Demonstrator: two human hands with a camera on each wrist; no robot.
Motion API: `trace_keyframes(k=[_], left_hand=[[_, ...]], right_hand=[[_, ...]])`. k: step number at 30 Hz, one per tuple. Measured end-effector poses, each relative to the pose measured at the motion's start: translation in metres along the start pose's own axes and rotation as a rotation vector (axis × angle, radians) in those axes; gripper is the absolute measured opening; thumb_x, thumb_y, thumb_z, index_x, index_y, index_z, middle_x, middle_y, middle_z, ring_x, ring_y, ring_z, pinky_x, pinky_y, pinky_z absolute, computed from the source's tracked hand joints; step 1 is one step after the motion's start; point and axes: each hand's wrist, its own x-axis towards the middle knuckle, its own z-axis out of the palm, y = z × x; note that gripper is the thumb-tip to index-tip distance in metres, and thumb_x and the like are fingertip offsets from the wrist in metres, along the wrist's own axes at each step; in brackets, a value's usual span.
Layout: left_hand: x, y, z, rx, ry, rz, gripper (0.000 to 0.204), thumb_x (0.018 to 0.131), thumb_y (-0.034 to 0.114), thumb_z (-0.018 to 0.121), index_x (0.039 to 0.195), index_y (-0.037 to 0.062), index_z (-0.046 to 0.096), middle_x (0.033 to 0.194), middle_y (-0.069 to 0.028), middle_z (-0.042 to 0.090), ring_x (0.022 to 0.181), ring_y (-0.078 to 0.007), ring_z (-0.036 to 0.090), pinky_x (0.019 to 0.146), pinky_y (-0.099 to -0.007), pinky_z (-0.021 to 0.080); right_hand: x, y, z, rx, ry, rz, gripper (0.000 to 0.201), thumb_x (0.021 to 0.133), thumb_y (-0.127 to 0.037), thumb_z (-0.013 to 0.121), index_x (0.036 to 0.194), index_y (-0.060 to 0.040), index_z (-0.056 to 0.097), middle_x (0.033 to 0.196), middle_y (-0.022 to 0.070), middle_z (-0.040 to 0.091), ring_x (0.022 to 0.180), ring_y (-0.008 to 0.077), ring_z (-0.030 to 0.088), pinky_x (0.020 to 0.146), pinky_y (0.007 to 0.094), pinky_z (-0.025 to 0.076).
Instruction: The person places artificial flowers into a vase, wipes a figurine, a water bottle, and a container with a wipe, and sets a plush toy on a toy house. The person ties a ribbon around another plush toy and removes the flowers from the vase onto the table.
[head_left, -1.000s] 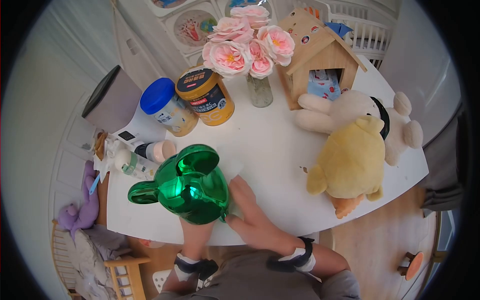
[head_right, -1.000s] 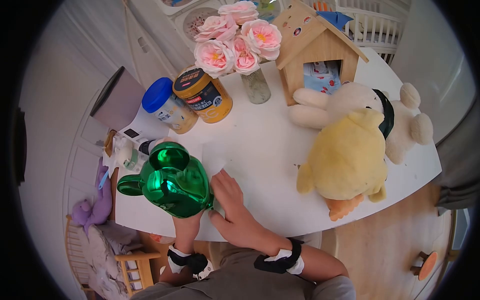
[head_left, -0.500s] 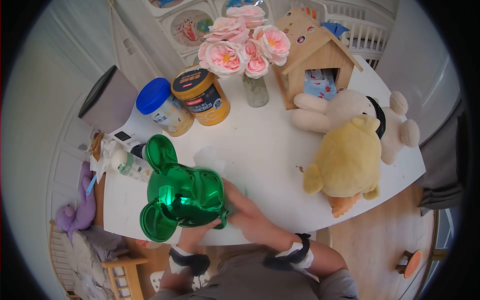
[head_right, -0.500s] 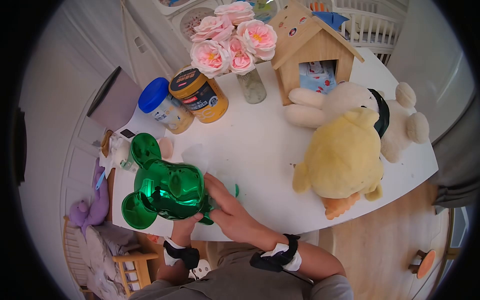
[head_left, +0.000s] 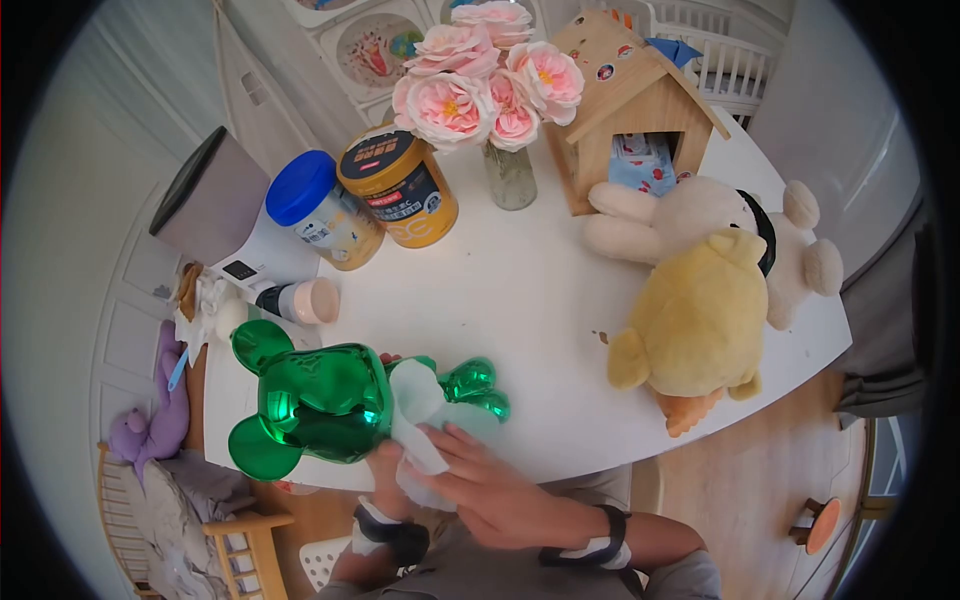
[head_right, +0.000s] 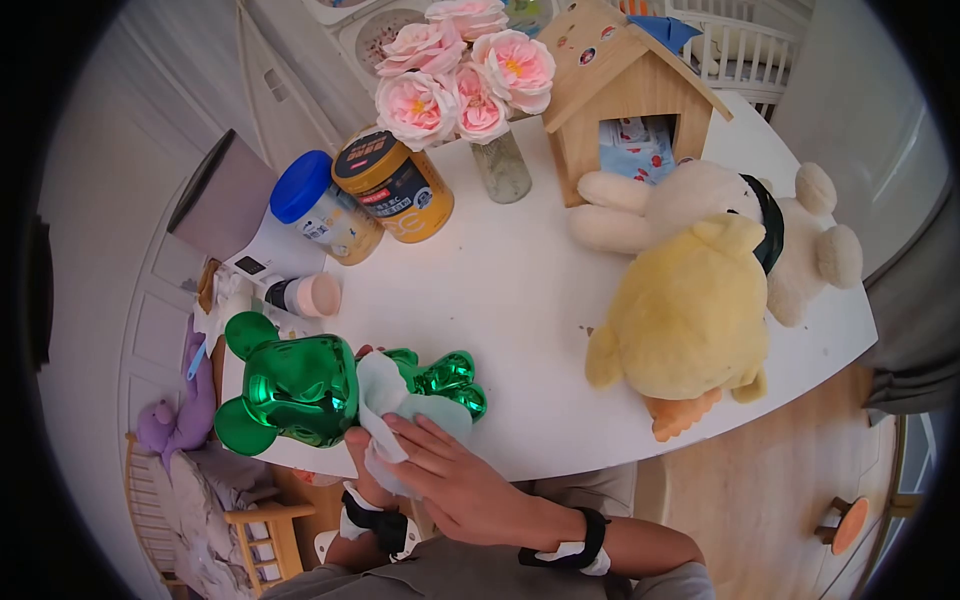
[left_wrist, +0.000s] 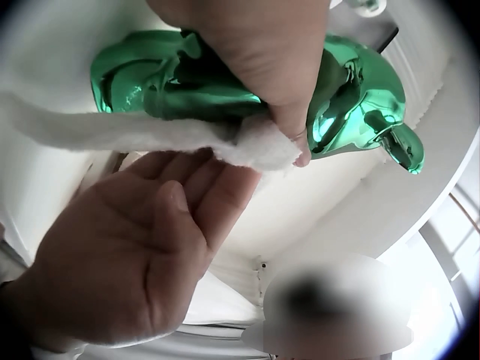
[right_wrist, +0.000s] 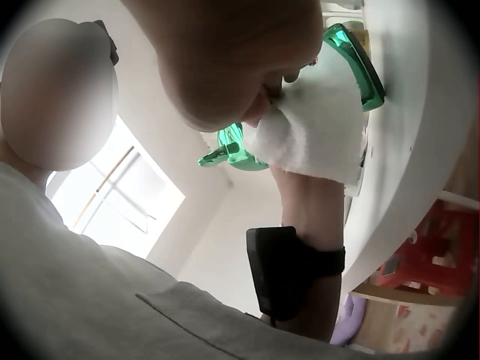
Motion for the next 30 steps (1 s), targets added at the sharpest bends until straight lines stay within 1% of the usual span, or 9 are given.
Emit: trace_keyframes(k=[2,4,7,14,17,20,22,26,30], left_hand=[[0.000,-0.002,0.007,0.000,-0.004,0.000,0.071,0.085,0.036,0.076,0.139,0.0002,0.045,0.134,-0.0098,0.054,0.119,-0.0217,0.053,0.101,-0.0369,0.045],[-0.010,-0.006,0.015,-0.005,-0.015,-0.001,0.071,0.086,0.036,0.076,0.139,0.0002,0.045,0.134,-0.0097,0.054,0.119,-0.0216,0.053,0.101,-0.0369,0.045],[-0.010,-0.007,0.031,0.001,-0.021,0.000,0.071,0.086,0.036,0.076,0.139,0.0002,0.045,0.134,-0.0096,0.054,0.119,-0.0216,0.053,0.101,-0.0369,0.045],[-0.007,-0.006,0.056,0.015,-0.043,0.005,0.071,0.086,0.035,0.075,0.140,0.0003,0.044,0.134,-0.0095,0.054,0.119,-0.0214,0.053,0.102,-0.0369,0.044],[-0.018,-0.001,0.040,0.016,-0.045,0.008,0.071,0.086,0.035,0.075,0.140,0.0003,0.044,0.135,-0.0094,0.053,0.119,-0.0213,0.053,0.102,-0.0369,0.044],[-0.007,0.000,0.059,0.019,-0.051,0.016,0.071,0.086,0.035,0.075,0.140,0.0004,0.044,0.135,-0.0093,0.053,0.119,-0.0213,0.053,0.102,-0.0369,0.044],[-0.008,0.003,0.054,0.020,-0.060,0.022,0.071,0.087,0.035,0.075,0.140,0.0004,0.044,0.135,-0.0093,0.053,0.119,-0.0212,0.053,0.102,-0.0369,0.044],[-0.021,0.017,-0.008,0.017,-0.076,0.031,0.071,0.087,0.035,0.075,0.141,0.0004,0.043,0.135,-0.0092,0.053,0.119,-0.0211,0.053,0.102,-0.0369,0.044],[0.039,0.023,0.091,0.015,-0.091,0.045,0.071,0.087,0.035,0.075,0.141,0.0004,0.043,0.136,-0.0091,0.052,0.119,-0.0211,0.053,0.102,-0.0369,0.044]], right_hand=[[-0.003,0.005,-0.001,-0.204,-0.103,-0.014,0.049,0.081,0.005,0.052,0.130,0.0044,0.050,0.142,0.0218,0.044,0.146,0.0438,0.023,0.117,0.0533,0.028],[-0.009,0.018,0.006,-0.461,0.006,-0.095,0.042,0.081,-0.003,0.058,0.123,0.0025,0.056,0.137,0.0200,0.050,0.143,0.0431,0.030,0.116,0.0557,0.028],[0.002,0.015,0.011,-0.503,0.101,-0.054,0.040,0.082,-0.010,0.060,0.120,0.0028,0.057,0.133,0.0205,0.052,0.141,0.0441,0.034,0.115,0.0572,0.030],[0.018,0.015,0.017,-0.624,0.079,-0.020,0.045,0.082,-0.017,0.059,0.119,0.0077,0.055,0.126,0.0252,0.052,0.126,0.0421,0.047,0.111,0.0567,0.036],[0.032,0.013,0.010,-0.626,0.186,0.009,0.048,0.079,-0.014,0.060,0.120,0.0096,0.054,0.122,0.0255,0.053,0.117,0.0419,0.050,0.108,0.0537,0.039],[0.042,0.016,-0.001,-0.407,0.315,0.085,0.043,0.080,-0.007,0.056,0.120,0.0094,0.054,0.121,0.0247,0.053,0.115,0.0430,0.051,0.106,0.0495,0.041],[0.050,0.019,-0.013,0.006,0.322,0.165,0.036,0.085,-0.002,0.051,0.120,0.0067,0.055,0.122,0.0232,0.055,0.115,0.0414,0.052,0.105,0.0447,0.042],[0.058,0.027,-0.030,0.083,0.216,0.209,0.029,0.093,-0.002,0.044,0.119,0.0028,0.056,0.118,0.0188,0.059,0.114,0.0370,0.053,0.099,0.0425,0.044],[0.054,0.028,-0.036,0.148,0.242,0.267,0.027,0.095,-0.004,0.043,0.116,0.0027,0.057,0.118,0.0188,0.059,0.110,0.0365,0.054,0.096,0.0435,0.045]])
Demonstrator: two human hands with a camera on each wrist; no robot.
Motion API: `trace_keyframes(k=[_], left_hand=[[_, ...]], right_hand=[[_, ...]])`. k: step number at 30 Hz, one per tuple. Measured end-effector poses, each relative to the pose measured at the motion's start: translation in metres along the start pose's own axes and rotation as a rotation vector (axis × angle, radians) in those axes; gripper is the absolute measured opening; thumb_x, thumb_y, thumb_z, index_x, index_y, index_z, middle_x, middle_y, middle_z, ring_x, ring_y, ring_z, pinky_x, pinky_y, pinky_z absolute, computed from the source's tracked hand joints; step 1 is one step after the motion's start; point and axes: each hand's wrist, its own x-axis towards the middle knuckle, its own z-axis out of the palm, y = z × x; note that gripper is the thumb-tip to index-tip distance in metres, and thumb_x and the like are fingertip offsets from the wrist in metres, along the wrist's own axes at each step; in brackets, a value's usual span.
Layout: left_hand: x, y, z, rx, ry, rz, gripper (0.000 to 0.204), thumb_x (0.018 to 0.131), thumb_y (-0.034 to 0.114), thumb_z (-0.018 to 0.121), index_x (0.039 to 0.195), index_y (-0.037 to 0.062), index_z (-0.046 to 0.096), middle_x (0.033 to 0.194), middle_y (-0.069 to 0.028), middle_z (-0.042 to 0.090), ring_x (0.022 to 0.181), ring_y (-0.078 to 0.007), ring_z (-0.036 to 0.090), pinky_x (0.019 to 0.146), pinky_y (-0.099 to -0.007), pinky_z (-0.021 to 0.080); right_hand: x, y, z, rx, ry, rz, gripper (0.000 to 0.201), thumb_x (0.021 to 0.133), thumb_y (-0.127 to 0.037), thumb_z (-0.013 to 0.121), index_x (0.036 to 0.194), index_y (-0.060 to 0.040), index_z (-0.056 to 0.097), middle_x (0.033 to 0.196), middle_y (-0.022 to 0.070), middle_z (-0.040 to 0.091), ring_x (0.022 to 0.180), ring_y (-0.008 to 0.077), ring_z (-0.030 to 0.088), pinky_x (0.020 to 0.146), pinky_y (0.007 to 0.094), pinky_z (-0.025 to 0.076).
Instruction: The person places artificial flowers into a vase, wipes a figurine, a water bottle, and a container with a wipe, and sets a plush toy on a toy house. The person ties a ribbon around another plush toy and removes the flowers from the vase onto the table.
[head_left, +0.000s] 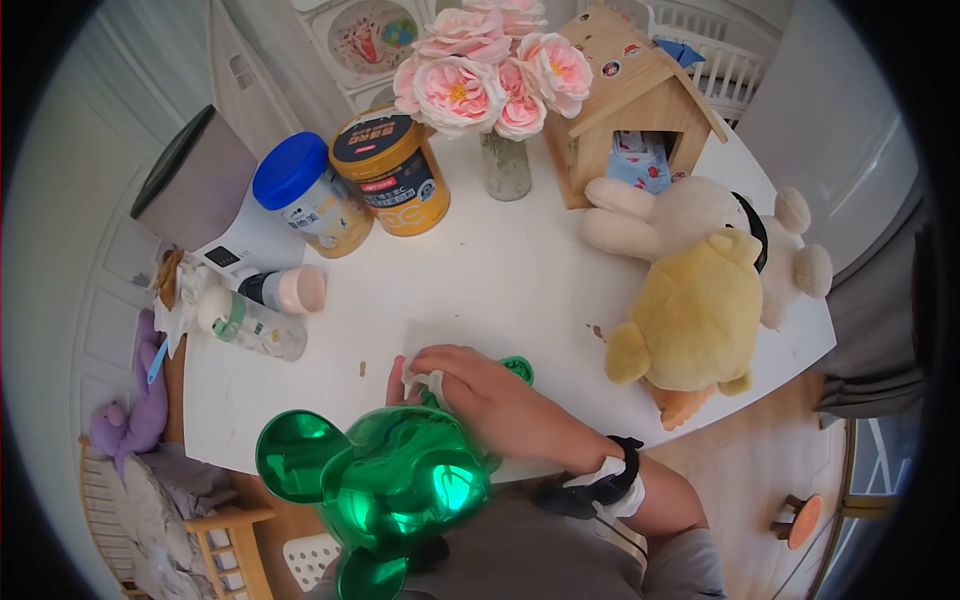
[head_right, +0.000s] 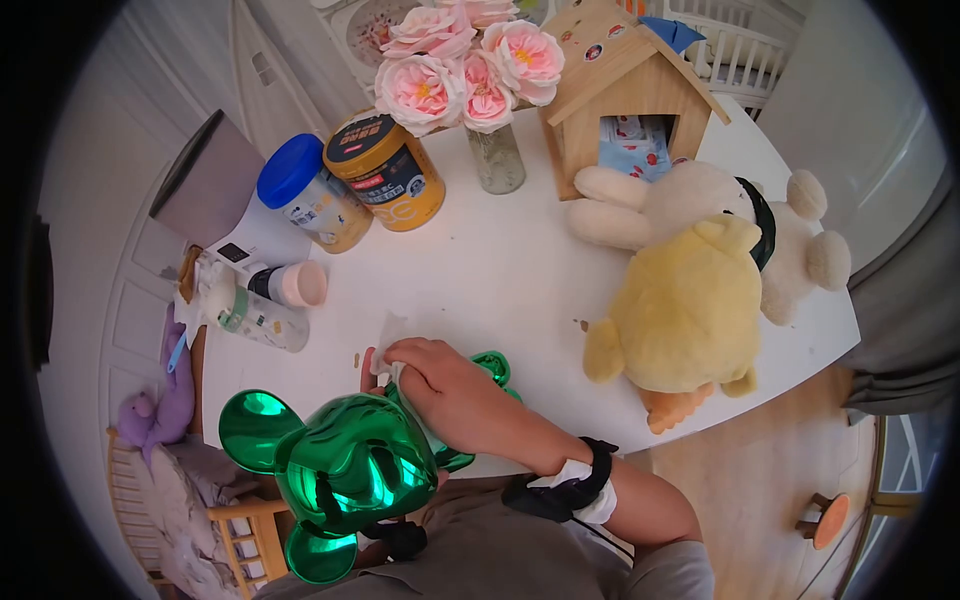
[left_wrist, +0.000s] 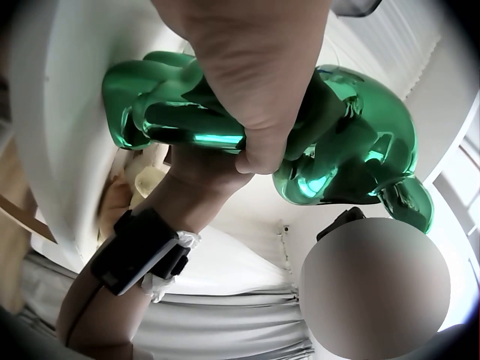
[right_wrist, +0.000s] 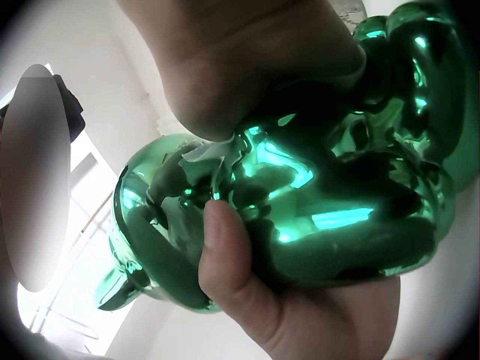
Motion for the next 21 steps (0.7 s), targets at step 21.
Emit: trace_keyframes(k=[21], left_hand=[[-0.008,0.022,0.034,0.063,-0.077,0.083,0.071,0.088,0.034,0.074,0.142,0.0006,0.041,0.137,-0.0086,0.051,0.119,-0.0206,0.052,0.103,-0.0368,0.043]], right_hand=[[-0.029,0.008,-0.025,-0.432,0.012,-0.079,0.038,0.092,-0.008,0.042,0.124,0.0056,0.056,0.118,0.0222,0.064,0.121,0.0362,0.055,0.119,0.0571,0.016]])
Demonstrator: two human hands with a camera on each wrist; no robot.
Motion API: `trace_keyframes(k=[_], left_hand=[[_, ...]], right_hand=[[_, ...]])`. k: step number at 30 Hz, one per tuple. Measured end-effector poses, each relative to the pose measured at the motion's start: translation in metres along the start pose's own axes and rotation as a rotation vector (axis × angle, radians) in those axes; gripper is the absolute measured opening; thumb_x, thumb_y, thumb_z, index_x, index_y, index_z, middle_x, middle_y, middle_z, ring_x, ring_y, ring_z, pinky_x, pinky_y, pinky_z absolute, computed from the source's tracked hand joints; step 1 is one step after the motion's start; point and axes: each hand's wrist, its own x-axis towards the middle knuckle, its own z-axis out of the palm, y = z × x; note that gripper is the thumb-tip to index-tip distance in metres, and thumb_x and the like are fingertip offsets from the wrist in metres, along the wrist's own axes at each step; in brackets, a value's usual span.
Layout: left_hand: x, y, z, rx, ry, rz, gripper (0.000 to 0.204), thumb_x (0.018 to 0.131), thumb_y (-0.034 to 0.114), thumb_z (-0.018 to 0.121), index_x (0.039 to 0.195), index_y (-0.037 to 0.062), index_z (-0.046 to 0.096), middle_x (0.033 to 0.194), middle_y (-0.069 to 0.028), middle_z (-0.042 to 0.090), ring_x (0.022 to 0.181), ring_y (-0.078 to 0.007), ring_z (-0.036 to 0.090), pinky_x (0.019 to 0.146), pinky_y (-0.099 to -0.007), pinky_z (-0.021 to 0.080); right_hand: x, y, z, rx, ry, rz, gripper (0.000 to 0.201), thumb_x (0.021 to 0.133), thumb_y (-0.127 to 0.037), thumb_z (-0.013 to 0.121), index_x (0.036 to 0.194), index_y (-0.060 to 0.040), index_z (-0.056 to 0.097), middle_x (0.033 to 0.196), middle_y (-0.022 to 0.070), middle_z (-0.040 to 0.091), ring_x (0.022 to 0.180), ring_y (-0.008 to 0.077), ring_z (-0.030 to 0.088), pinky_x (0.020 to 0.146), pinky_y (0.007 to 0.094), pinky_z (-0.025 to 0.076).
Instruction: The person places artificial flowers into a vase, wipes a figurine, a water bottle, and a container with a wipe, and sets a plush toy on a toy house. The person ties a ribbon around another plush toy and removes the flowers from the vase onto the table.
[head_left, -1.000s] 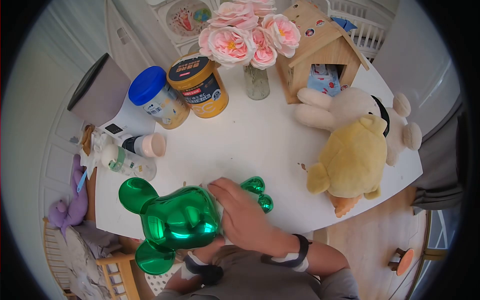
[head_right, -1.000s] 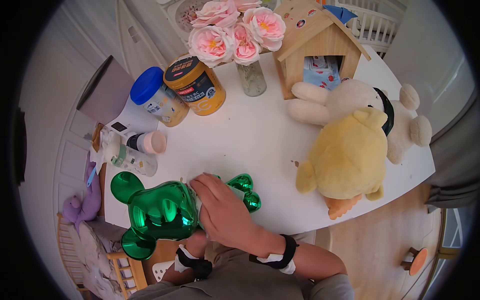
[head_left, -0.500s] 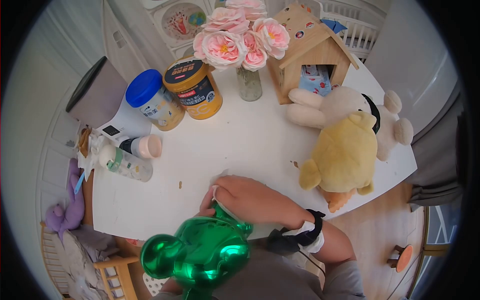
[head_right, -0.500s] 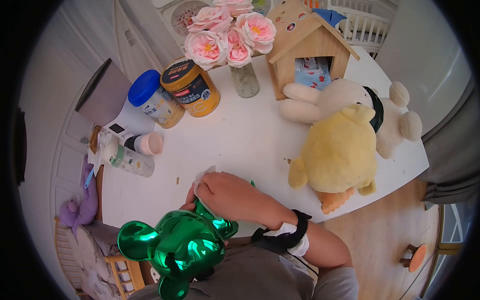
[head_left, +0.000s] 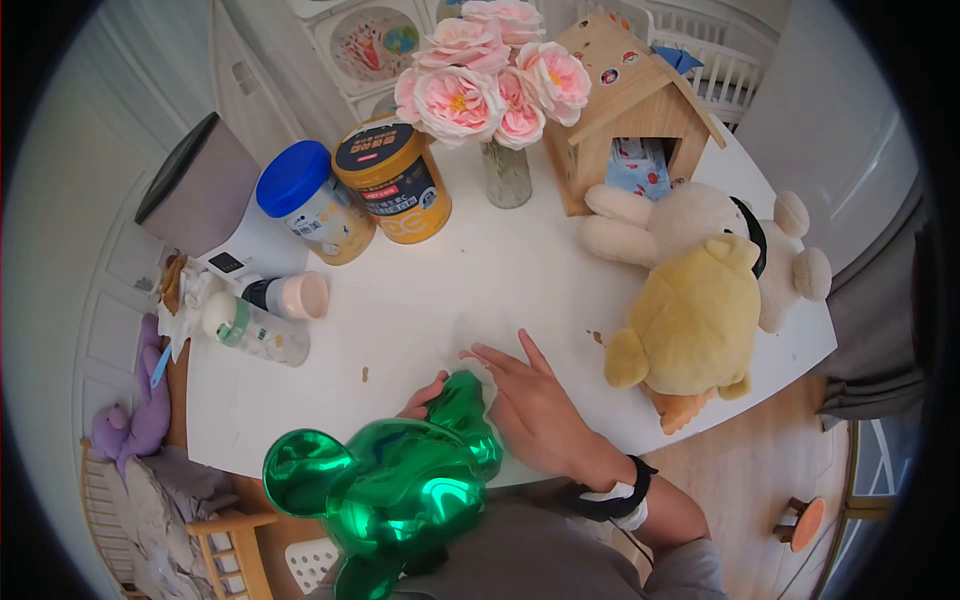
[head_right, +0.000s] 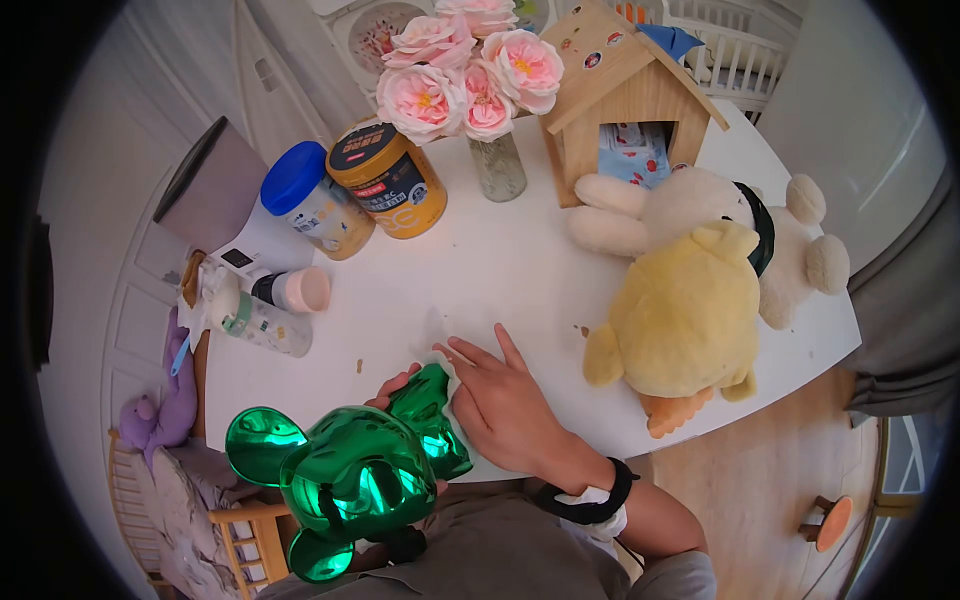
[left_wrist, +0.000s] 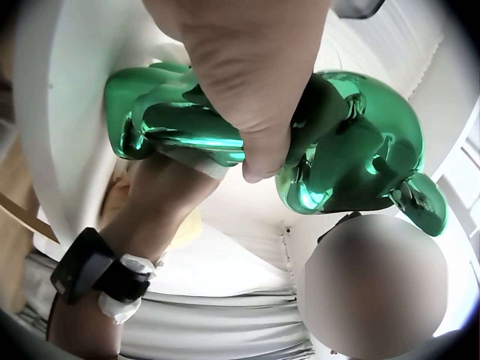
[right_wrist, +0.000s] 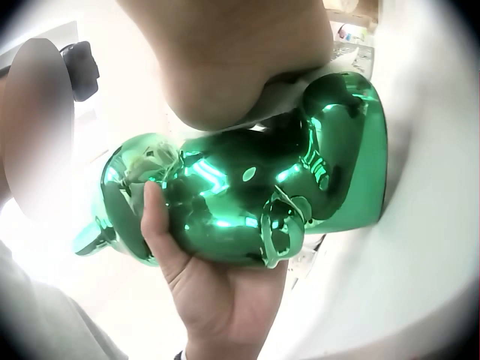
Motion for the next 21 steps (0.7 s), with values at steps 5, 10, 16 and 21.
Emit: trace_keyframes(k=[5,10,16,21], left_hand=[[-0.092,0.001,-0.064,0.013,-0.015,0.011,0.072,0.089,0.034,0.073,0.143,0.0007,0.040,0.137,-0.0085,0.051,0.119,-0.0205,0.052,0.103,-0.0368,0.042],[-0.047,0.011,-0.059,0.032,-0.037,0.016,0.072,0.089,0.034,0.073,0.143,0.0007,0.040,0.138,-0.0084,0.050,0.119,-0.0204,0.051,0.103,-0.0368,0.042],[-0.081,0.009,-0.065,-0.193,0.105,-0.539,0.056,0.093,0.032,0.070,0.136,0.0026,0.048,0.127,-0.0075,0.056,0.112,-0.0184,0.054,0.099,-0.0342,0.044],[-0.077,0.014,-0.063,-0.196,0.165,-0.489,0.051,0.094,0.029,0.069,0.134,0.0040,0.051,0.124,-0.0073,0.058,0.110,-0.0176,0.055,0.097,-0.0337,0.045]], right_hand=[[-0.018,-0.003,-0.004,-0.043,-0.081,-0.041,0.054,0.090,-0.007,0.044,0.142,0.0067,0.041,0.147,0.0213,0.044,0.145,0.0379,0.030,0.119,0.0575,0.011],[-0.042,-0.019,0.018,0.006,-0.089,-0.021,0.068,0.094,-0.018,0.050,0.150,0.0080,0.023,0.154,0.0280,0.029,0.147,0.0431,0.020,0.118,0.0577,0.010],[-0.067,-0.024,0.042,0.044,-0.129,-0.032,0.074,0.098,-0.029,0.053,0.151,0.0091,0.017,0.155,0.0351,0.017,0.145,0.0520,0.014,0.118,0.0570,0.012],[-0.069,-0.025,0.041,0.332,-0.183,-0.100,0.060,0.099,-0.020,0.051,0.146,0.0105,0.029,0.146,0.0343,0.028,0.139,0.0559,0.021,0.116,0.0583,0.017]])
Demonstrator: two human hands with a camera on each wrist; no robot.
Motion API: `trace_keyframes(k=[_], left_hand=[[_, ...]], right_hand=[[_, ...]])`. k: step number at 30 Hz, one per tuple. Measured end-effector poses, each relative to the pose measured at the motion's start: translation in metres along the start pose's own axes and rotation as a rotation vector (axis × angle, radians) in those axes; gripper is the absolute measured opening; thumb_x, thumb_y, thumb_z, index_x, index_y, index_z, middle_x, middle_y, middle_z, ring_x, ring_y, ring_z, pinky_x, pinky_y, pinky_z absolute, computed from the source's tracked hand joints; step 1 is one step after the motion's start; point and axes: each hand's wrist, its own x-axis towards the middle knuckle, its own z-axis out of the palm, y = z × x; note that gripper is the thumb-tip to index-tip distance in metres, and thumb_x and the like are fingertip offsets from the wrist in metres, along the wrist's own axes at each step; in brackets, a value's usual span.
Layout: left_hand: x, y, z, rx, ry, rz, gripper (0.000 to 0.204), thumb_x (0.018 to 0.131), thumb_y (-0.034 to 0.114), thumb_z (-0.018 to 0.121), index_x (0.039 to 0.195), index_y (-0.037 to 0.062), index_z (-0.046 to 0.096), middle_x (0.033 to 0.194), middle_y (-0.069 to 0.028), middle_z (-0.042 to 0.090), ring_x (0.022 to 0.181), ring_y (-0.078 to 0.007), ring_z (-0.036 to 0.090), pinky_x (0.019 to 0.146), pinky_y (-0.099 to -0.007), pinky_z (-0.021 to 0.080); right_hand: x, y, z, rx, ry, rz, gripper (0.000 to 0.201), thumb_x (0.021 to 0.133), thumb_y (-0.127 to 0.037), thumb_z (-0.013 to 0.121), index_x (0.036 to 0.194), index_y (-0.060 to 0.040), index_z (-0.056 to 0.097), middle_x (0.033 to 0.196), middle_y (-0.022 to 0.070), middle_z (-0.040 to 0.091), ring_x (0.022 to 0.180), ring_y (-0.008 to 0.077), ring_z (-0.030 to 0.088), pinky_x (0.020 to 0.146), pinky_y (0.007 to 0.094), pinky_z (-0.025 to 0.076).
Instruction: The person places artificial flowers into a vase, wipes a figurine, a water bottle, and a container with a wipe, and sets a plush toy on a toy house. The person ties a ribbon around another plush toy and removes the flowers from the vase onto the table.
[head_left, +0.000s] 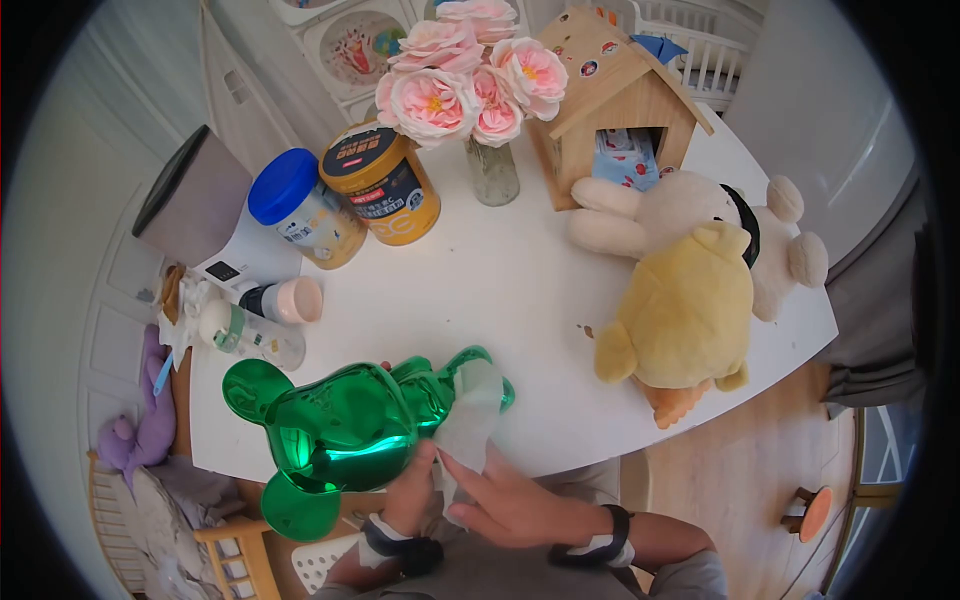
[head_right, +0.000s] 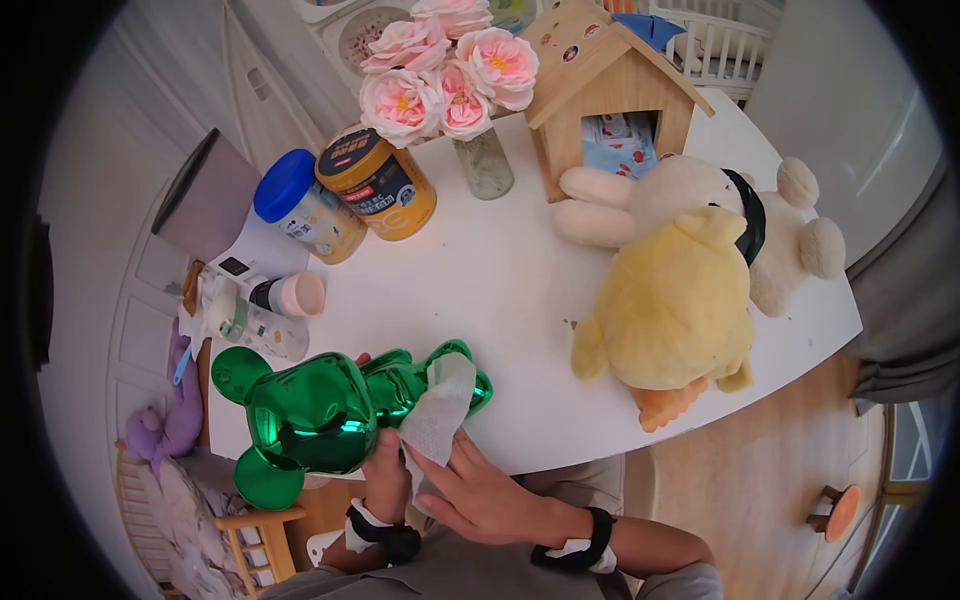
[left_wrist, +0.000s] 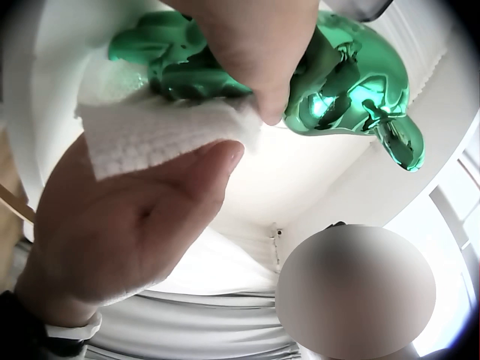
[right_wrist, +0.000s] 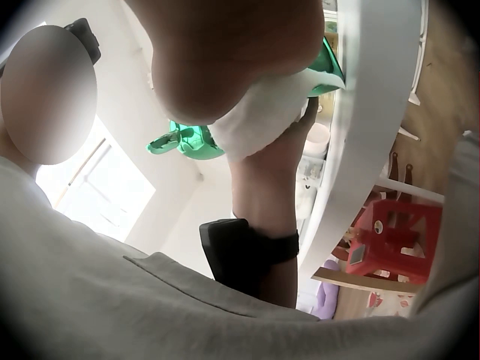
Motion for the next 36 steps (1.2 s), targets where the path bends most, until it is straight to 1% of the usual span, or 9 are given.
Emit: trace_keyframes(k=[5,7,11,12,13,15,22,27,36], left_hand=[[0.003,-0.004,-0.009,-0.140,-0.144,-0.021,0.048,0.095,0.028,0.067,0.134,0.0038,0.052,0.124,-0.0081,0.059,0.111,-0.0183,0.055,0.096,-0.0349,0.046],[0.015,-0.025,-0.026,0.369,-0.146,0.297,0.045,0.096,0.024,0.064,0.134,0.0020,0.051,0.126,-0.0103,0.058,0.111,-0.0199,0.056,0.095,-0.0358,0.046],[0.023,-0.023,-0.013,0.357,-0.114,0.250,0.042,0.096,0.014,0.062,0.134,0.0015,0.050,0.129,-0.0097,0.055,0.113,-0.0204,0.054,0.097,-0.0364,0.045],[0.022,-0.031,-0.021,0.162,-0.100,-0.020,0.044,0.097,0.013,0.062,0.137,0.0015,0.048,0.131,-0.0099,0.054,0.118,-0.0211,0.051,0.100,-0.0365,0.043],[0.022,-0.031,-0.022,0.159,-0.100,-0.025,0.044,0.097,0.013,0.062,0.137,0.0015,0.048,0.131,-0.0099,0.054,0.118,-0.0211,0.051,0.100,-0.0365,0.043],[0.023,-0.026,-0.017,0.444,-0.056,0.220,0.044,0.098,0.013,0.060,0.138,0.0015,0.046,0.133,-0.0099,0.053,0.118,-0.0218,0.052,0.101,-0.0365,0.042],[0.027,-0.001,0.010,0.269,-0.048,0.383,0.055,0.096,0.013,0.062,0.144,0.0016,0.040,0.144,-0.0125,0.046,0.129,-0.0245,0.045,0.109,-0.0385,0.035],[0.037,-0.007,0.004,0.139,-0.095,0.458,0.081,0.092,0.025,0.067,0.155,0.0030,0.021,0.161,-0.0160,0.021,0.146,-0.0299,0.025,0.119,-0.0430,0.020],[0.042,-0.005,-0.003,0.069,-0.130,0.486,0.086,0.088,0.032,0.071,0.153,0.0018,0.023,0.156,-0.0156,0.029,0.142,-0.0281,0.031,0.116,-0.0423,0.027]], right_hand=[[0.024,0.008,0.000,-0.002,0.097,-0.128,0.057,0.101,-0.026,0.045,0.145,0.0091,0.032,0.144,0.0321,0.032,0.138,0.0546,0.023,0.116,0.0571,0.019],[0.044,0.011,-0.001,0.011,0.134,-0.130,0.058,0.102,-0.029,0.041,0.145,0.0089,0.033,0.144,0.0314,0.033,0.138,0.0537,0.024,0.116,0.0561,0.020],[0.072,0.015,-0.011,0.119,0.354,-0.108,0.060,0.105,-0.039,0.031,0.142,0.0070,0.040,0.140,0.0281,0.041,0.134,0.0458,0.035,0.115,0.0525,0.024],[0.073,0.017,-0.015,0.091,0.311,-0.083,0.059,0.105,-0.039,0.030,0.141,0.0064,0.041,0.139,0.0268,0.043,0.133,0.0445,0.038,0.115,0.0522,0.025],[0.074,0.019,-0.018,0.063,0.269,-0.054,0.057,0.106,-0.038,0.030,0.141,0.0058,0.042,0.138,0.0255,0.044,0.131,0.0433,0.041,0.115,0.0519,0.025],[0.074,0.018,-0.022,0.025,0.275,-0.027,0.056,0.107,-0.037,0.027,0.139,0.0060,0.044,0.137,0.0259,0.048,0.130,0.0419,0.044,0.116,0.0516,0.025],[0.061,0.026,-0.047,-0.183,0.140,0.091,0.053,0.106,-0.034,0.031,0.139,0.0052,0.044,0.139,0.0239,0.050,0.135,0.0409,0.042,0.118,0.0508,0.023],[0.057,0.029,-0.056,-0.331,0.056,0.052,0.043,0.101,-0.022,0.041,0.137,0.0009,0.049,0.141,0.0174,0.050,0.137,0.0378,0.039,0.119,0.0506,0.021],[0.086,0.036,-0.056,-0.820,0.060,0.092,0.024,0.087,-0.013,0.057,0.106,-0.0023,0.066,0.115,0.0128,0.061,0.127,0.0342,0.047,0.113,0.0492,0.029]])
